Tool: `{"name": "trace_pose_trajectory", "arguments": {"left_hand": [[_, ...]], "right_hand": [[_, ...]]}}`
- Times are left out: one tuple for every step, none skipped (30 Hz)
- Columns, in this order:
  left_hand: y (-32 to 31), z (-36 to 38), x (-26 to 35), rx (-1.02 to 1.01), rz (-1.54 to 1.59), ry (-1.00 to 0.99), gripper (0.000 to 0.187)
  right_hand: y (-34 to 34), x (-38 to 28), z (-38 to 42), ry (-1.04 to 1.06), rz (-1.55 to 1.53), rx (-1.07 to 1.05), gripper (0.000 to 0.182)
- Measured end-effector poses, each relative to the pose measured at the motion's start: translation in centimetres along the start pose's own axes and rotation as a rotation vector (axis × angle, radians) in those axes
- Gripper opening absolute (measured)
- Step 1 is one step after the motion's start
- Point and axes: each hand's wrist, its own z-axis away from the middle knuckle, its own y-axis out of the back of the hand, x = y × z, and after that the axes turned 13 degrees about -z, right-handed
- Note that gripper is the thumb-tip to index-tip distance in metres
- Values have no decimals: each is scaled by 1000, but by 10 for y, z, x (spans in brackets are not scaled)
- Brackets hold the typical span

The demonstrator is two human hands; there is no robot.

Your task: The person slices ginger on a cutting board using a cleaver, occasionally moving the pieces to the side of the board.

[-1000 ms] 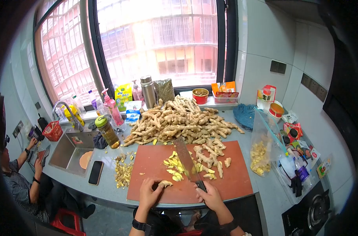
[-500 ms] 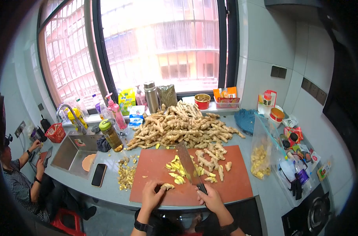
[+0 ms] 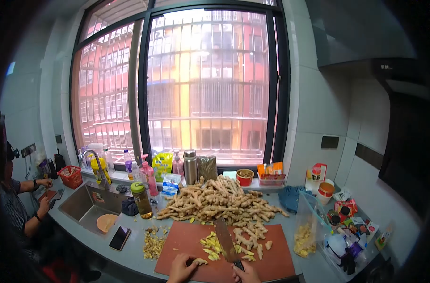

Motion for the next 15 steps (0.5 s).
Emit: {"name": "trace_pose_trajectory", "arguments": {"left_hand": [[0, 0, -1, -9, 18, 7, 28], [-1, 0, -2, 1, 18, -1, 28], [2, 0, 0, 2, 29, -3, 27], [4, 0, 3, 2, 40, -4, 27], [3, 4, 11, 99, 88, -14, 24], [2, 4, 11, 101, 88, -15, 24], [0, 4, 10, 114, 98, -21, 25], [-1, 4, 9, 127, 109, -26, 27], [-3, 4, 5, 127, 112, -24, 27], [-3, 2, 0, 73, 77, -19, 27], [-3, 2, -4, 18, 43, -15, 27], [-3, 3, -3, 18, 44, -14, 27], [-2, 3, -3, 7, 37, -7, 28], [-1, 2, -2, -5, 29, 0, 28], [1, 2, 0, -5, 30, 2, 28]], "right_hand": [[1, 0, -1, 13, 13, -11, 28], [-1, 2, -2, 24, 15, -15, 28], [-7, 2, 1, 102, 69, -30, 25], [-10, 2, 2, 178, 123, -44, 23], [-10, 2, 1, 197, 123, -57, 22], [-10, 2, 1, 199, 124, -57, 22], [-10, 3, 1, 203, 122, -56, 22], [-10, 3, 1, 206, 120, -54, 22], [-10, 3, 2, 204, 123, -53, 22], [-11, 2, 2, 207, 116, -53, 22], [-11, 2, 3, 210, 110, -54, 22], [-10, 2, 3, 208, 111, -54, 22], [-10, 2, 2, 200, 108, -52, 22], [-10, 2, 2, 191, 104, -50, 22], [-10, 2, 2, 190, 105, -50, 22]]}}
